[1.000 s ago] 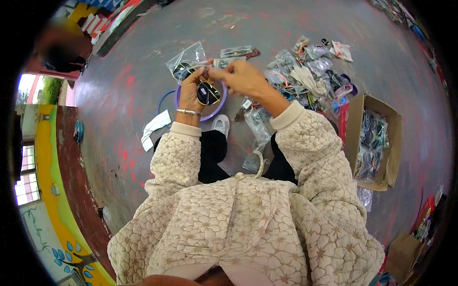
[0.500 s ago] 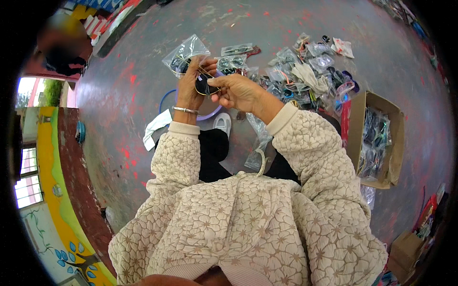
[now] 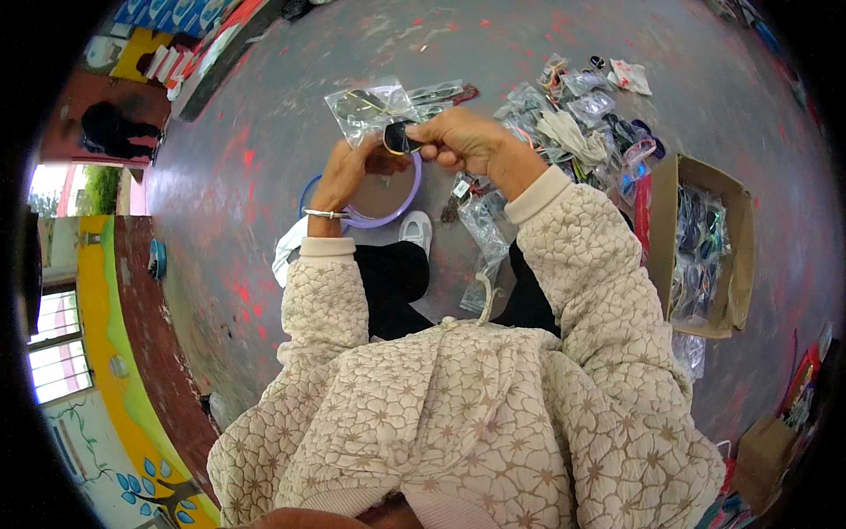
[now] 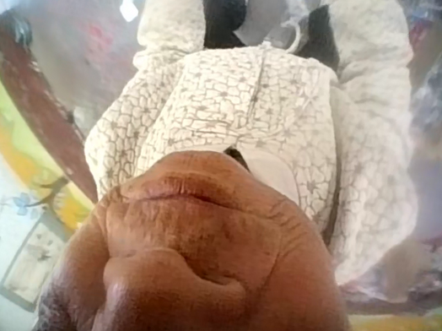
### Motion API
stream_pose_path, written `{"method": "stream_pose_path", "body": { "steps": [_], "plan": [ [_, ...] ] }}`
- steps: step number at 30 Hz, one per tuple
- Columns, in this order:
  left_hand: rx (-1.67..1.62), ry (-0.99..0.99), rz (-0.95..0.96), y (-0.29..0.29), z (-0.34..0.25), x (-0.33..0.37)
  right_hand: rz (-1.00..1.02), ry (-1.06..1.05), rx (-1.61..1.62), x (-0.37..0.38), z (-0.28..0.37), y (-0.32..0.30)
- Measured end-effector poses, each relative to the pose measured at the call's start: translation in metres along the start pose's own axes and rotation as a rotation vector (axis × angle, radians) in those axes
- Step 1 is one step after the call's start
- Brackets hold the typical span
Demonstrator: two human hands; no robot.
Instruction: The person sits on the floor and places individual pairs of sunglasses into small plastic bags, sometimes wiping the lenses with a cloth before sealing the bag and placing it into a box.
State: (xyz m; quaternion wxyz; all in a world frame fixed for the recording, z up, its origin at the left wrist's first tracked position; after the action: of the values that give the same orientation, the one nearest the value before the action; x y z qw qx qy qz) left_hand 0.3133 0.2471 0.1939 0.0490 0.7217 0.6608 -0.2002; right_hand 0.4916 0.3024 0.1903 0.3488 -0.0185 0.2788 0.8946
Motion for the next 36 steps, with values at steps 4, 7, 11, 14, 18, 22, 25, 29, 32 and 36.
{"method": "stream_pose_path", "body": {
  "steps": [4, 7, 11, 14, 18, 22, 25, 29, 32, 36],
  "plan": [
    [0.057, -0.112, 0.207, 0.021, -0.004, -0.008, -0.142, 0.018, 0.067, 0.001, 0.000, 0.002],
    [-0.017, -0.096, 0.251, 0.046, 0.005, -0.003, -0.385, -0.066, 0.121, 0.006, -0.013, 0.011],
    [0.231, -0.023, 0.187, 0.062, -0.001, -0.003, -0.421, -0.134, -0.081, 0.008, -0.017, 0.004],
    [-0.232, -0.162, 0.178, 0.058, 0.008, 0.004, -0.244, -0.147, -0.645, 0.008, 0.003, 0.000],
    [-0.780, -0.152, 0.293, 0.019, 0.005, 0.008, -0.318, -0.672, -0.841, 0.003, 0.025, -0.013],
    [-0.786, -0.135, 0.336, 0.030, 0.003, 0.003, -0.084, -0.714, -0.727, 0.001, 0.020, -0.012],
    [-0.891, -0.061, 0.482, 0.028, 0.005, 0.004, -0.119, -0.615, -0.807, 0.009, 0.013, -0.018],
    [-0.905, 0.061, 0.551, 0.022, -0.010, -0.008, -0.274, -0.715, -0.782, 0.004, 0.029, -0.020],
    [-0.557, 0.240, -0.132, -0.018, -0.005, -0.007, -0.230, -0.735, -0.611, -0.004, 0.041, -0.018],
    [-0.480, 0.390, -0.214, 0.018, -0.018, -0.006, -0.035, -0.655, -0.407, -0.009, 0.041, -0.004]
  ]
}}
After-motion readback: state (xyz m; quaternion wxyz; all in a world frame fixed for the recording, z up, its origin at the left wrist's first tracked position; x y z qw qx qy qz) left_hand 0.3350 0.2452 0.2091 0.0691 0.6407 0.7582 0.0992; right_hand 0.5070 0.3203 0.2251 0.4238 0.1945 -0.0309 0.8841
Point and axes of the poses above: each hand's wrist, its own x-axis towards the middle knuckle, its own y-axis out of the palm, z = x × y, the point moved 2 cm from there along x, towards the middle knuckle, and after that the axes turned 12 degrees about -y, right-handed, at the moved point
